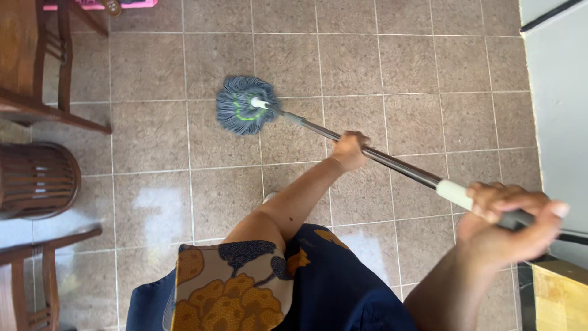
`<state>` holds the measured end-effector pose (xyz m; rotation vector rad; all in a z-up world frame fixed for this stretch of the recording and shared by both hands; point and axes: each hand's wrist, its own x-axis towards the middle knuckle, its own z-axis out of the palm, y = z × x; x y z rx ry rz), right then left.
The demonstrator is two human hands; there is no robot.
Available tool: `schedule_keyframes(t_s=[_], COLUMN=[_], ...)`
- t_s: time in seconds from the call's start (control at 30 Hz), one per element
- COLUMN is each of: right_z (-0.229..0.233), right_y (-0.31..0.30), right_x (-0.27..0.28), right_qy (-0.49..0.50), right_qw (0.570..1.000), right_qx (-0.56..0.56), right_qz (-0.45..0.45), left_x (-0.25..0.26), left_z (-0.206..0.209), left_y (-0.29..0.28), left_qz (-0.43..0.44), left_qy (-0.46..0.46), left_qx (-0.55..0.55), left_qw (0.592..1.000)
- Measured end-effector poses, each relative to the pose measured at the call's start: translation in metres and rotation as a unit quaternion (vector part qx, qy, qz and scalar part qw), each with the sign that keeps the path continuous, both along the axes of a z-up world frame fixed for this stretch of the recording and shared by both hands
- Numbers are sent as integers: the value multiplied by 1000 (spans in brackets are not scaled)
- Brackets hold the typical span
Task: The person mops a tiled floor using a mop, moving it across different tiles and around furniture in a hallway and dining area.
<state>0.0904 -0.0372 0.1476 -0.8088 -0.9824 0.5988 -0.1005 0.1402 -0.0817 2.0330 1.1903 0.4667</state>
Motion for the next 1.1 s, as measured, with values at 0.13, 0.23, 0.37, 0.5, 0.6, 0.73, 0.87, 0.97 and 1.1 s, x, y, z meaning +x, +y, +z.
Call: schedule_keyframes(t_s=[0.13, 0.23, 0.37, 0.5, 0.6, 0.73, 0.87, 0.97, 1.1], right_z=[14, 13, 8, -3, -10, -21, -37, -63, -91], right_y=[-21, 2, 47, 55, 59, 85, 144, 190, 212], right_x=[-12, -35, -36, 10, 61, 92, 66, 27, -16], right_qy=[-18, -118, -307, -225, -140, -1, 60, 80, 110], right_qw=[999, 988, 928, 964, 987, 998, 996, 990, 980], right_qx=[-10, 12, 110, 105, 71, 54, 27, 15, -22], right_qz=[-28, -97, -179, -99, -42, 9, 59, 116, 163], left_x=[20, 24, 33, 51, 50, 37, 2, -43, -77], left_z=[44, 70, 91, 98, 109, 104, 49, -3, -43], left_y=[3, 24, 47, 62, 70, 88, 120, 137, 145], left_qz=[-35, -106, -121, -143, -145, -136, -45, 60, 178], left_qy=[-7, -30, 21, 40, 75, 110, 142, 154, 161], left_qx=[-25, -101, -95, -110, -78, -122, -5, -7, 27], left_qw=[999, 989, 988, 983, 983, 977, 989, 986, 970])
